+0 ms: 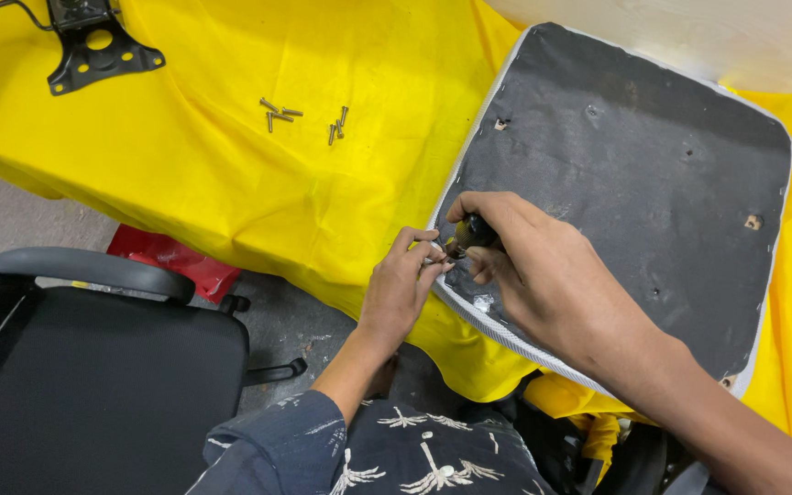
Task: The person uses a screwdriver to fasten screws into the underside of a chair seat. They pick up screws from a yellow cloth and tighten them into pre-drilled holes along the seat's edge.
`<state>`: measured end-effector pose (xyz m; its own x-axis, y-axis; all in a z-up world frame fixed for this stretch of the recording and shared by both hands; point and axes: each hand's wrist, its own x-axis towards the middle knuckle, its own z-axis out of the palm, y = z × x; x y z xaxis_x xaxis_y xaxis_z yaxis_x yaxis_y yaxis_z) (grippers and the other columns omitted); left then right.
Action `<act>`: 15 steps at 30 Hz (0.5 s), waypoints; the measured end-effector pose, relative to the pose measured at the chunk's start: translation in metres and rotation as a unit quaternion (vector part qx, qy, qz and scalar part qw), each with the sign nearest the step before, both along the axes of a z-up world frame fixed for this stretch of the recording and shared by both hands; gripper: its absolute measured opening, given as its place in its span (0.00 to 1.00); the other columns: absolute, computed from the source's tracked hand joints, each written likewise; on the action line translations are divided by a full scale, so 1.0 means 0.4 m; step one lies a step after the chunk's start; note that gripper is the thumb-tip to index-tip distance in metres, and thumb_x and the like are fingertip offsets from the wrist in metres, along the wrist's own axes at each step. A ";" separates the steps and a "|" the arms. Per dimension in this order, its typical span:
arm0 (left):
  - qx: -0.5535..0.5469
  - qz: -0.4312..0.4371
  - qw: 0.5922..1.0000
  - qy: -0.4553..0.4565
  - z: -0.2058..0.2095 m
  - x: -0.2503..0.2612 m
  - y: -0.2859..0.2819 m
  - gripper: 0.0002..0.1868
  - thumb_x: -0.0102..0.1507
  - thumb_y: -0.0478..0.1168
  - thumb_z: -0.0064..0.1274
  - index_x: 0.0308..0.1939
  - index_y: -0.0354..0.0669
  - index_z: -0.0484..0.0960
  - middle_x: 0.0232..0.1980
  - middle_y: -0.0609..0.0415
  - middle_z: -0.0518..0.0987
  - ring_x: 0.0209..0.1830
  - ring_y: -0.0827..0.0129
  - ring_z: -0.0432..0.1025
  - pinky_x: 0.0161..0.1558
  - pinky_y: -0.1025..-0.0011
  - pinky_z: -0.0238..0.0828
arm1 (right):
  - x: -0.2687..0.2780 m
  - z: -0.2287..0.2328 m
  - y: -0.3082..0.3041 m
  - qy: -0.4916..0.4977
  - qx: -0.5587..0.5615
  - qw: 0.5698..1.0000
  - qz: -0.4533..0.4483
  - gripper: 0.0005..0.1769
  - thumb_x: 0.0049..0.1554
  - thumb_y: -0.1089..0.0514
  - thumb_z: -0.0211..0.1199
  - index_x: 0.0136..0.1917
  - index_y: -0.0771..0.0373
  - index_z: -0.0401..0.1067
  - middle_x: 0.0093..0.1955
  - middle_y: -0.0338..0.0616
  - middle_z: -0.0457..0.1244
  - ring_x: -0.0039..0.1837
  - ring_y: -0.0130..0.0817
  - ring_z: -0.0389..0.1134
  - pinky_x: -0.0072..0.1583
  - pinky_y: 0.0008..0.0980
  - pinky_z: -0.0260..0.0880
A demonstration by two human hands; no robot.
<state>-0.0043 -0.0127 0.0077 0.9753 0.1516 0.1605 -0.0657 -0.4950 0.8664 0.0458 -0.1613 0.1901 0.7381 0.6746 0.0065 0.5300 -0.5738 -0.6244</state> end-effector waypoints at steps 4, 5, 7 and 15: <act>0.012 -0.014 0.999 -0.027 0.003 -0.003 0.008 0.06 0.65 0.36 0.56 0.43 0.38 0.79 0.60 0.47 0.77 0.52 0.47 0.77 0.49 0.55 0.73 | -0.023 -0.006 0.019 -0.034 0.032 0.999 -0.013 0.22 0.55 0.69 0.60 0.63 0.67 0.65 0.55 0.57 0.67 0.55 0.56 0.71 0.51 0.47 0.72; 0.017 -0.015 0.999 -0.025 0.003 -0.002 0.009 0.06 0.65 0.36 0.55 0.43 0.38 0.79 0.60 0.47 0.77 0.52 0.46 0.76 0.49 0.55 0.73 | -0.024 -0.010 0.025 -0.038 0.036 0.998 -0.026 0.22 0.55 0.69 0.60 0.63 0.67 0.65 0.55 0.58 0.67 0.54 0.55 0.71 0.51 0.46 0.72; 0.016 -0.018 1.000 -0.016 0.002 0.000 0.011 0.06 0.65 0.36 0.55 0.44 0.38 0.79 0.60 0.47 0.77 0.51 0.46 0.76 0.48 0.54 0.73 | -0.025 -0.020 0.035 -0.026 0.035 0.997 -0.058 0.22 0.55 0.70 0.59 0.63 0.67 0.65 0.55 0.57 0.67 0.51 0.51 0.73 0.50 0.44 0.73; 0.034 -0.023 0.999 -0.013 -0.010 0.004 0.006 0.07 0.66 0.38 0.55 0.44 0.39 0.80 0.60 0.48 0.76 0.49 0.46 0.77 0.47 0.53 0.73 | -0.022 -0.072 0.037 -0.041 0.024 0.981 -0.186 0.18 0.60 0.61 0.65 0.61 0.67 0.65 0.41 0.52 0.70 0.43 0.40 0.77 0.43 0.39 0.74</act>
